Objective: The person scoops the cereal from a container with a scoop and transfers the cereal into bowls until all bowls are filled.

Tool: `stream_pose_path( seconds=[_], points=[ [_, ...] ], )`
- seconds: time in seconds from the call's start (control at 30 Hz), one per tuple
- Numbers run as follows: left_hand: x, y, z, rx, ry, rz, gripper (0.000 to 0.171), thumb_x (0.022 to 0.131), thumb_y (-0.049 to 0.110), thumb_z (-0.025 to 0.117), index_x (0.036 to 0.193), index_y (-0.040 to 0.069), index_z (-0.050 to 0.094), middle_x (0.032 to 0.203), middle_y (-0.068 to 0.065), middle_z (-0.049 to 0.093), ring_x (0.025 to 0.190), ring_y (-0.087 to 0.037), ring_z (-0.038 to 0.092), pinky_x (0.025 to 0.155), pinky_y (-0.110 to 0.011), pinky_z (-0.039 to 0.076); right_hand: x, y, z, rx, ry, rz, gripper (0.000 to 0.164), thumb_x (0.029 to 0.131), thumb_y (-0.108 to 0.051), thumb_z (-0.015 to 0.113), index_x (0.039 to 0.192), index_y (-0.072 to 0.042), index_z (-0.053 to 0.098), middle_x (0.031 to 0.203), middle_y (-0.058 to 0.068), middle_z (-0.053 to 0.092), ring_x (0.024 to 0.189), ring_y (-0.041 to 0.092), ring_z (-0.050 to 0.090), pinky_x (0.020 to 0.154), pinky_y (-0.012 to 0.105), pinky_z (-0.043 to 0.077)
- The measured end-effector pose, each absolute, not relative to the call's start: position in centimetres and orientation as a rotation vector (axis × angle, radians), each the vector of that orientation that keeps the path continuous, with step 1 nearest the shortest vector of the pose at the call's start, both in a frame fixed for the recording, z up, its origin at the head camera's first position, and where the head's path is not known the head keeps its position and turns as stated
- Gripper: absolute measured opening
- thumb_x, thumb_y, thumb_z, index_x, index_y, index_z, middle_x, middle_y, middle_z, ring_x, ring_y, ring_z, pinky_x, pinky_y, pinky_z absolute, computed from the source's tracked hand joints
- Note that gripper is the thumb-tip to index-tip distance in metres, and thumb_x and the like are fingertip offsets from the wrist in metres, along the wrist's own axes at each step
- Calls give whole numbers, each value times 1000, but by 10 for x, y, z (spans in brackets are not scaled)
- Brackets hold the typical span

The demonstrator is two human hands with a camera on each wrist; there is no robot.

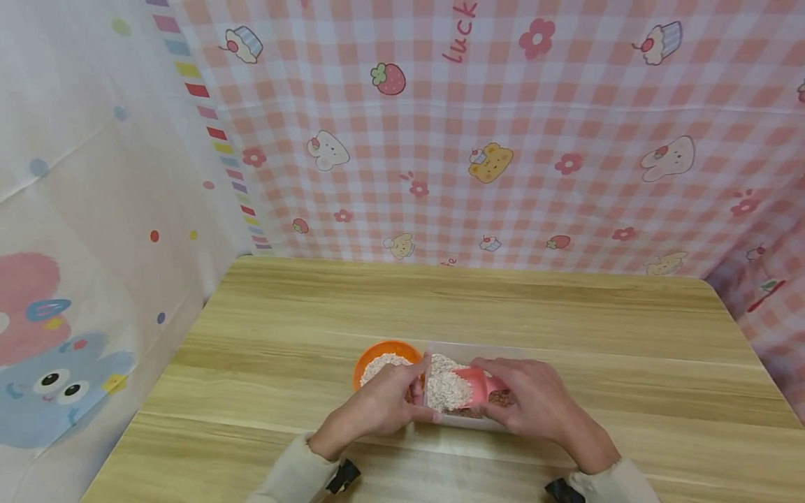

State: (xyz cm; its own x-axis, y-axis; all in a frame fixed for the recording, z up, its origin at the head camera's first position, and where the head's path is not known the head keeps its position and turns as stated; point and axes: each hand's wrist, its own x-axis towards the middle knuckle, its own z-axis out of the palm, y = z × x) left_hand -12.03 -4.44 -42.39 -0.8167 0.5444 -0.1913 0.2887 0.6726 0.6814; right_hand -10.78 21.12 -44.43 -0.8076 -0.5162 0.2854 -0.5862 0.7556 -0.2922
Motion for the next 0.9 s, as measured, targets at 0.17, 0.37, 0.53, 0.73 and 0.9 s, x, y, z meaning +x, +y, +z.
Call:
stream_pose_path(
  seconds=[0.17, 0.37, 0.53, 0.73, 0.9],
  points=[
    [-121, -44, -425, 649, 2500, 952, 94, 80, 28, 84, 152, -2, 31, 62, 11, 55, 54, -1, 44, 57, -17, 40, -106, 214, -443, 852, -2786, 570, 57, 75, -36, 85, 126, -16, 68, 115, 0, 73, 97, 18, 70, 73, 37, 56],
    [-120, -46, -426, 692, 2511, 970, 95, 81, 28, 83, 153, -2, 29, 63, 13, 56, 55, 1, 47, 65, -16, 43, -104, 214, -444, 846, -2776, 596, 55, 76, -36, 84, 125, -15, 68, 114, 0, 73, 96, 17, 70, 73, 37, 56],
    [-121, -50, -426, 712, 2593, 974, 87, 81, 34, 83, 150, 1, 40, 67, 16, 56, 55, 2, 46, 60, -16, 41, -105, 215, -447, 849, -2755, 616, 55, 75, -34, 84, 125, -14, 68, 113, 0, 73, 94, 15, 69, 72, 36, 56],
    [-125, -64, -424, 670, 2682, 1147, 63, 84, 32, 80, 138, 8, 58, 90, 5, 63, 67, -7, 48, 61, -19, 39, -105, 215, -447, 839, -2753, 640, 56, 77, -34, 84, 126, -13, 68, 115, 1, 73, 96, 17, 70, 74, 38, 56],
    [-130, -82, -426, 626, 2720, 1281, 55, 87, 31, 77, 135, 10, 60, 109, -5, 62, 95, -22, 54, 78, -30, 45, -105, 215, -446, 832, -2770, 648, 56, 77, -33, 83, 127, -12, 67, 117, 2, 72, 99, 19, 70, 77, 40, 56]
  ],
)
